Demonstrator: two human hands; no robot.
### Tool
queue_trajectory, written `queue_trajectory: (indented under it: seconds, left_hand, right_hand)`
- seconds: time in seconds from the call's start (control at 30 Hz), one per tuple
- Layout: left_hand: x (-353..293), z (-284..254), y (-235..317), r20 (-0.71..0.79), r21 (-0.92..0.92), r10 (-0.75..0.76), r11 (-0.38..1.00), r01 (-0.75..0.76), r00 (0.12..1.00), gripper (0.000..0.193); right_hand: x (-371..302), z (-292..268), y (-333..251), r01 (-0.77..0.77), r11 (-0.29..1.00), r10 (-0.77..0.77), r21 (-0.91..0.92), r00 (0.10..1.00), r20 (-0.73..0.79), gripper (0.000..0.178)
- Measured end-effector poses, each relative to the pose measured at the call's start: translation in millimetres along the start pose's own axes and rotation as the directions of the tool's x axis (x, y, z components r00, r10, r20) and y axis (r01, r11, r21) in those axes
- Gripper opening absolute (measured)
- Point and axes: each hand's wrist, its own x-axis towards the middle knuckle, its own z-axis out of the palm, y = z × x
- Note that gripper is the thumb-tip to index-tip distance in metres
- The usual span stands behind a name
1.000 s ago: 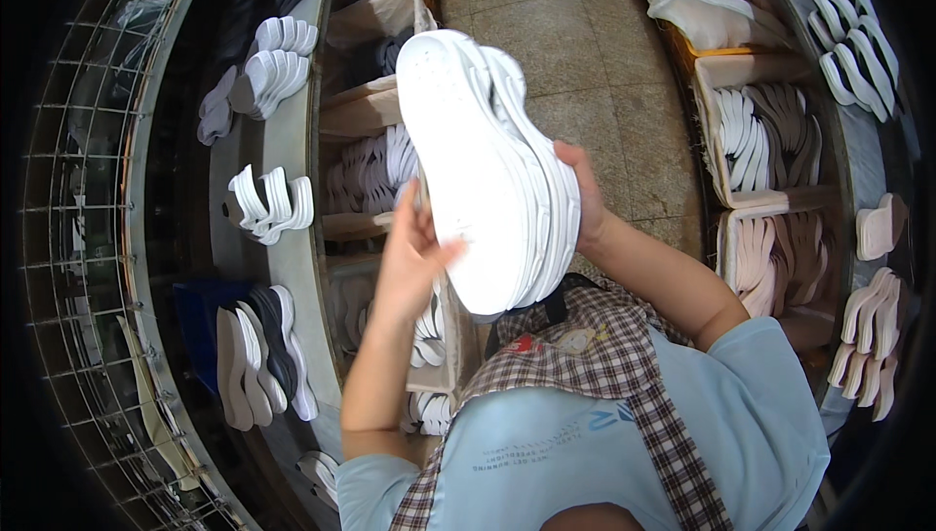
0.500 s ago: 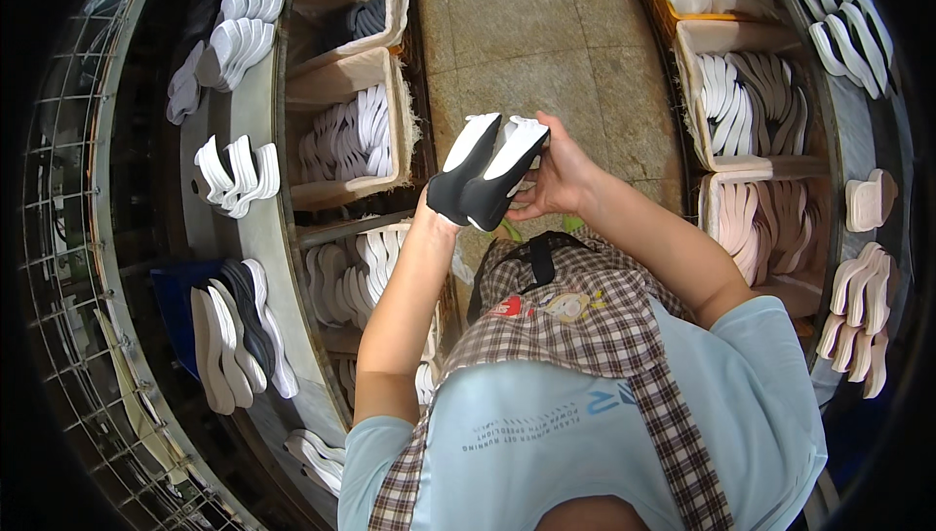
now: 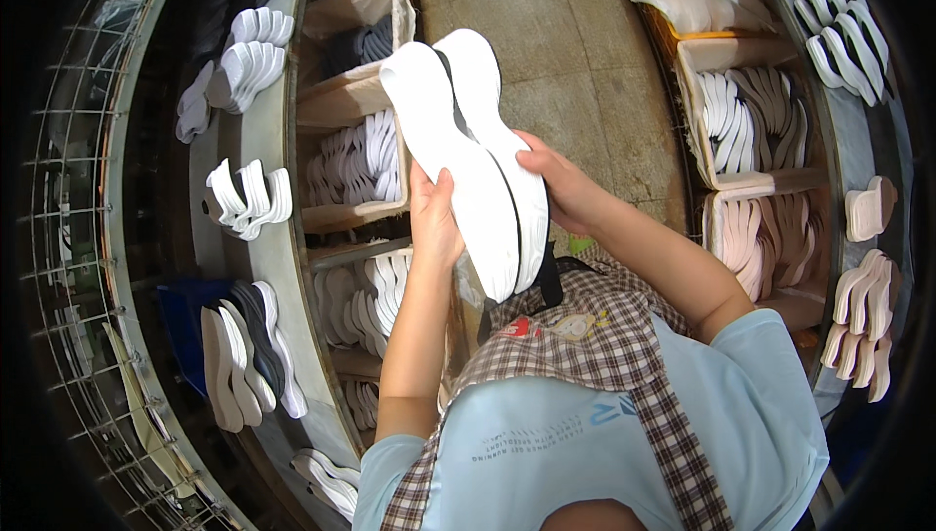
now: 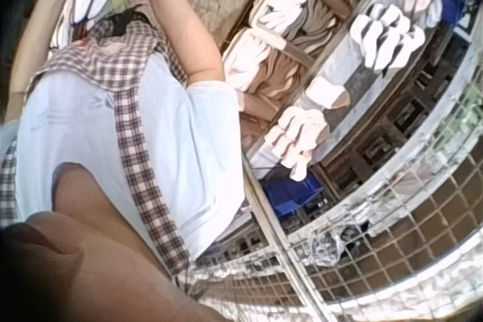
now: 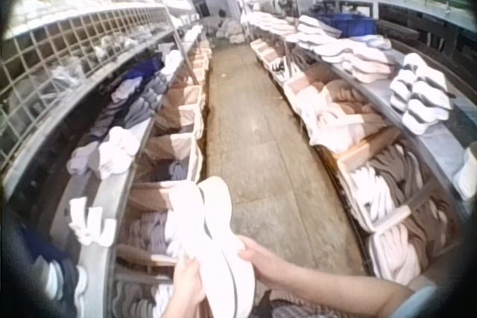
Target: The person repeatedly picks up pairs of white and black slippers from a metal rack, turns them over to inspect the soles, and places them into a large fabric bin. The person handles the slippers one pair at a time, moving between the rack and the bin throughout the clip.
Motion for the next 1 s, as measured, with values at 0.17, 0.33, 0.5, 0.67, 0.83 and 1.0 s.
queue_trajectory:
  seconds: [0.17, 0.33, 0.5, 0.67, 0.83, 1.0]
  left_hand:
    - [6.2, 4.7, 24.9, 0.12, 0.056, 0.104, 0.992, -0.112, 0.987, 0.059]
    - [7.0, -1.3, 27.9, 0.173, 0.028, 0.145, 0.988, -0.152, 0.974, 0.064]
    - [8.7, -5.9, 28.4, 0.158, 0.027, 0.17, 0.984, -0.176, 0.973, 0.067]
    - [7.8, -9.0, 31.6, 0.165, 0.039, 0.182, 0.981, -0.191, 0.969, 0.061]
    - [9.0, -11.6, 33.0, 0.138, 0.086, 0.192, 0.975, -0.205, 0.972, 0.052]
    - [0.6, 4.0, 48.0, 0.11, 0.179, 0.176, 0.965, -0.194, 0.978, 0.044]
  right_hand:
    - [-3.4, 14.1, -10.2, 0.176, 0.952, -0.158, -0.252, 0.983, 0.089, 0.093]
    - [-8.6, 13.0, -15.1, 0.18, 0.928, -0.148, -0.327, 0.982, 0.121, 0.08]
    - [-8.3, 7.1, -10.4, 0.248, 0.918, -0.194, -0.309, 0.961, 0.196, 0.078]
    - [-6.5, 1.2, -10.1, 0.358, 0.828, -0.267, -0.432, 0.929, 0.257, 0.074]
    - [-9.2, 2.7, -14.1, 0.39, 0.819, -0.277, -0.421, 0.911, 0.305, 0.072]
    - [-10.1, 7.3, -29.6, 0.38, 0.755, -0.231, -0.535, 0.917, 0.325, 0.07]
